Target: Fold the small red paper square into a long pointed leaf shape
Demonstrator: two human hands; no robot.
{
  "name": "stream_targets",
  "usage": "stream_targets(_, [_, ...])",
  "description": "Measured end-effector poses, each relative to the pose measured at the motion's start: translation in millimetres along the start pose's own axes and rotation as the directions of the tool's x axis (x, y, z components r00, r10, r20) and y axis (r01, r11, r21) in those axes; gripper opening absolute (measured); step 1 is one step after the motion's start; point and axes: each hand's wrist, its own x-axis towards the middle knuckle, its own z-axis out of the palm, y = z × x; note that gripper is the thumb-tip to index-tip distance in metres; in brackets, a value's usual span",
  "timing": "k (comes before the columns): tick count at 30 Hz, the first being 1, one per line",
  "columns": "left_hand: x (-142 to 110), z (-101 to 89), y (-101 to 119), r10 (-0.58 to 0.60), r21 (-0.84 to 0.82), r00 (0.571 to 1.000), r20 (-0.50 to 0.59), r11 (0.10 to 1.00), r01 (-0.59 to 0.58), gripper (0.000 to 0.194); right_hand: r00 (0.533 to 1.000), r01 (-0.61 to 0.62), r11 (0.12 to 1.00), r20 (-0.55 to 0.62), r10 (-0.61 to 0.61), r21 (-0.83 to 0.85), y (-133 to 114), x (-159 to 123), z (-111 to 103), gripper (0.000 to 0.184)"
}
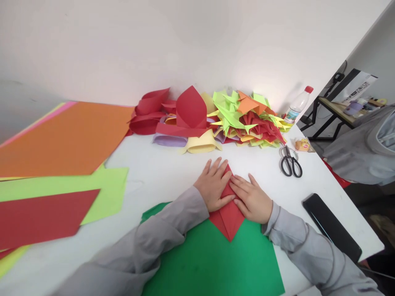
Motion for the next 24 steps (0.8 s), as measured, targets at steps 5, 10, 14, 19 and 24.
stream_targets(5, [-6, 3.4, 1, 0.015, 0.016, 0.999, -0.047, 1.000, -0.015, 0.076, 1.000, 0.000, 1.000, -0.018, -0.001, -0.015, -1, -1, 1, 0.049])
stream_targets(10, [-8, 6.5, 1, 0.041, 0.043, 0.998, -0.050, 0.998, -0.039, 0.069, 0.999, -0.009, 0.999, -0.041, 0.007, -0.050, -3, 0, -1, 0.049])
stream_targets(14, [-8, 6.4, 2, 0.040, 0.047, 0.998, -0.055, 0.998, -0.037, 0.069, 0.995, -0.050, 0.994, -0.088, 0.042, -0.094, -8, 1, -1, 0.045])
stream_targets(19, [-7, 5.8, 2, 0.051, 0.019, 0.998, -0.035, 0.999, -0.050, 0.066, 0.980, -0.096, 0.991, -0.185, 0.078, -0.093, -13, 6, 0, 0.040])
stream_targets(24, [-7, 7.4, 3, 0.026, 0.005, 1.000, -0.015, 1.000, -0.026, 0.068, 0.956, -0.173, 0.982, -0.253, 0.149, -0.076, -3, 16, -2, 0.037])
